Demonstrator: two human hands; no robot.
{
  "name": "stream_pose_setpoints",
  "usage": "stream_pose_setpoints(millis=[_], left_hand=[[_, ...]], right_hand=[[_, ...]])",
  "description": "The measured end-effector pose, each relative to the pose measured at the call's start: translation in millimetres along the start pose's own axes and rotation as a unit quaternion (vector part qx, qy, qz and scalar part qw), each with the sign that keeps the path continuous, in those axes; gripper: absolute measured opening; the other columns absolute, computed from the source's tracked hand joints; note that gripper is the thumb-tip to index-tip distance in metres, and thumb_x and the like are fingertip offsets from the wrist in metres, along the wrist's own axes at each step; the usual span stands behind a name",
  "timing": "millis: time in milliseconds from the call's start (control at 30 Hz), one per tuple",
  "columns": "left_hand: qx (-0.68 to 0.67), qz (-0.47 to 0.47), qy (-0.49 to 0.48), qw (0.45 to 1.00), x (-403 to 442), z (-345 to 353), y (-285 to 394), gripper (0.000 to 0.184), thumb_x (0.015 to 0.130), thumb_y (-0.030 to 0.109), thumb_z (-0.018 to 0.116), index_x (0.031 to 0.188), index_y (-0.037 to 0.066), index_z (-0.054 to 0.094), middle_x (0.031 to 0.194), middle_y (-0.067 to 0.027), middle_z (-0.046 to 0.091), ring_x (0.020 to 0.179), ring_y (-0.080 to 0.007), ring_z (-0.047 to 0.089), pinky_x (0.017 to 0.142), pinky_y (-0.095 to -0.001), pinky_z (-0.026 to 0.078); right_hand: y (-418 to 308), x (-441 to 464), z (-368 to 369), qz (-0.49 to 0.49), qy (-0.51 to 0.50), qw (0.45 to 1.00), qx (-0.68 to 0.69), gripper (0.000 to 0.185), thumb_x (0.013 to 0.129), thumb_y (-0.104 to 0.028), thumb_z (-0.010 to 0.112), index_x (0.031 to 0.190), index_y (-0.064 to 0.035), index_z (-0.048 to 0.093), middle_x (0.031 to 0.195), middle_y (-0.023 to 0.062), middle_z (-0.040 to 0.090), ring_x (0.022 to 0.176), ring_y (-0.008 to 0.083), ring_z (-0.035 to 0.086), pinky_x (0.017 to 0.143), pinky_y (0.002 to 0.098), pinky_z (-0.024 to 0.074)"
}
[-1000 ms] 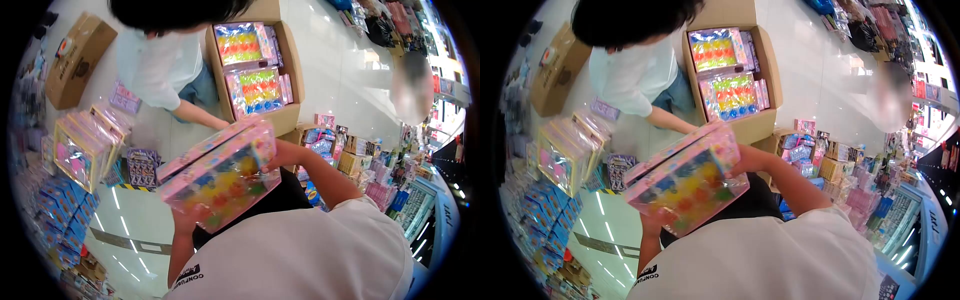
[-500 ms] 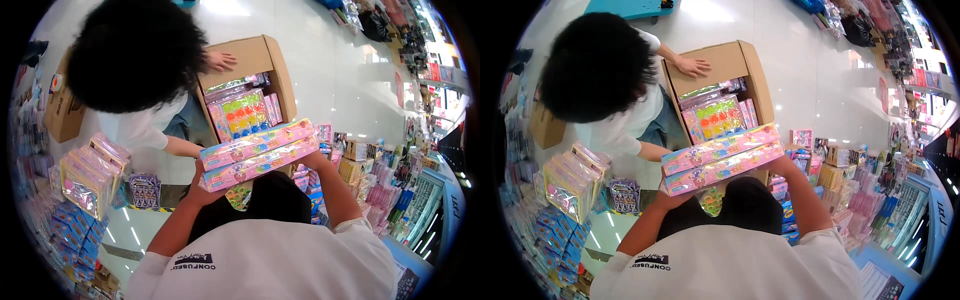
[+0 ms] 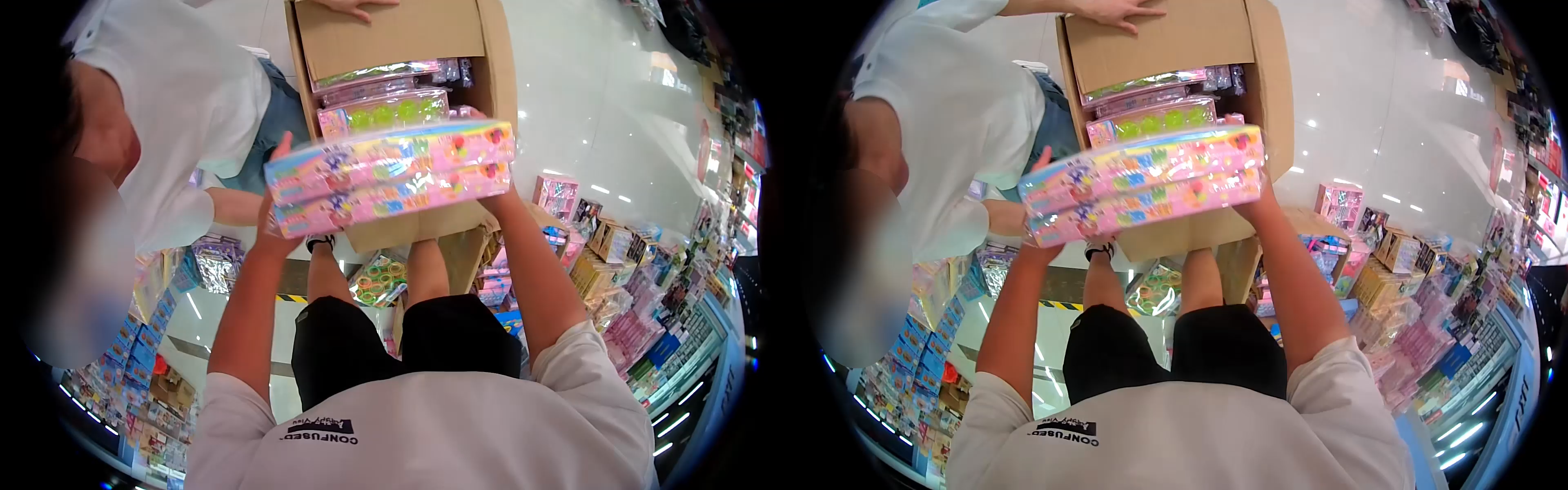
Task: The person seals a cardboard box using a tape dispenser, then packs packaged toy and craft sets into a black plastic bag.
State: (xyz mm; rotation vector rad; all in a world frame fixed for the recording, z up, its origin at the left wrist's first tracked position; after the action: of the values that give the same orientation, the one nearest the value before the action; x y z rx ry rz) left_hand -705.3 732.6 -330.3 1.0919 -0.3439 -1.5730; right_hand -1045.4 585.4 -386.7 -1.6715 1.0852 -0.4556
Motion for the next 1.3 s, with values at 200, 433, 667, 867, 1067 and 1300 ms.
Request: stream_pose_setpoints(millis=[200, 433, 667, 867, 1067, 1300], left_hand=[[0.580, 0.139, -0.044, 0.801, 45.4, 18.8, 5.7, 0.074, 0.087, 0.025, 0.079, 0.150, 0.008, 0.043, 0.153, -0.0146, 0.047, 0.138, -0.0294, 0.049, 0.114, -0.0409, 0.042], [0.562, -0.027, -0.059, 0.825, 19.1, 11.3, -53.8, 0.064, 0.086, 0.026, 0.081, 0.142, 0.009, 0.055, 0.148, -0.0164, 0.054, 0.138, -0.0314, 0.050, 0.114, -0.0432, 0.040], [0.548, -0.081, -0.081, 0.829, 2.4, 68.5, -57.0, 0.055, 0.082, 0.030, 0.086, 0.129, 0.010, 0.064, 0.127, -0.0099, 0.069, 0.119, -0.0264, 0.065, 0.099, -0.0388, 0.052], [0.535, -0.142, -0.086, 0.828, 7.3, 84.5, -41.0, 0.050, 0.085, 0.028, 0.083, 0.128, 0.010, 0.065, 0.127, -0.0096, 0.069, 0.120, -0.0257, 0.065, 0.100, -0.0385, 0.052], [0.144, -0.173, 0.068, 0.972, 3.9, 131.0, -3.3, 0.055, 0.094, 0.030, 0.072, 0.142, 0.013, 0.053, 0.135, -0.0095, 0.062, 0.123, -0.0254, 0.062, 0.104, -0.0427, 0.052], [0.179, -0.108, -0.012, 0.978, -75.6, 137.0, 49.6, 0.056, 0.085, 0.014, 0.075, 0.137, 0.007, 0.055, 0.135, -0.0103, 0.060, 0.121, -0.0279, 0.061, 0.104, -0.0469, 0.051]], right_hand=[[22.2, 50.9, -32.8, 0.124, -0.041, 0.986, -0.107, 0.055, 0.075, -0.010, 0.085, 0.125, -0.0044, 0.063, 0.125, 0.0138, 0.068, 0.117, 0.0278, 0.066, 0.097, 0.0378, 0.0539], [35.3, -43.9, -66.6, 0.077, 0.000, 0.997, -0.023, 0.052, 0.084, -0.011, 0.079, 0.132, -0.0037, 0.060, 0.133, 0.0143, 0.065, 0.123, 0.0265, 0.062, 0.103, 0.0378, 0.0503], [-9.1, -119.0, -85.7, 0.244, 0.040, 0.963, 0.109, 0.059, 0.081, -0.013, 0.083, 0.133, -0.0025, 0.058, 0.131, 0.0115, 0.065, 0.120, 0.0215, 0.062, 0.104, 0.0365, 0.0493], [-15.5, -149.2, -105.9, 0.292, 0.010, 0.955, 0.059, 0.085, 0.074, -0.018, 0.090, 0.144, -0.0012, 0.044, 0.133, 0.0119, 0.063, 0.121, 0.0218, 0.061, 0.103, 0.0365, 0.0490], [-65.2, -138.1, -134.4, 0.187, 0.068, 0.965, 0.171, 0.074, 0.079, -0.024, 0.083, 0.141, -0.0038, 0.047, 0.132, 0.0123, 0.060, 0.120, 0.0213, 0.061, 0.102, 0.0368, 0.0501], [-105.8, -196.7, -139.5, 0.354, 0.064, 0.800, 0.480, 0.089, 0.073, -0.024, 0.090, 0.146, -0.0050, 0.042, 0.133, 0.0106, 0.059, 0.124, 0.0214, 0.059, 0.104, 0.0377, 0.0510]])
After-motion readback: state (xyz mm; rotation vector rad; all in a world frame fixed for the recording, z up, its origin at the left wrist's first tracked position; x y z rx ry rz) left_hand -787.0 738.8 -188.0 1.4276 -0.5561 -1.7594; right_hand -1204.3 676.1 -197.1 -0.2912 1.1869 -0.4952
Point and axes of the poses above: each hand's wrist, its own x-axis towards the middle knuckle, its own z-axis out of the palm, y = z × x, the point moved 6 cm from there along x, towards the middle knuckle
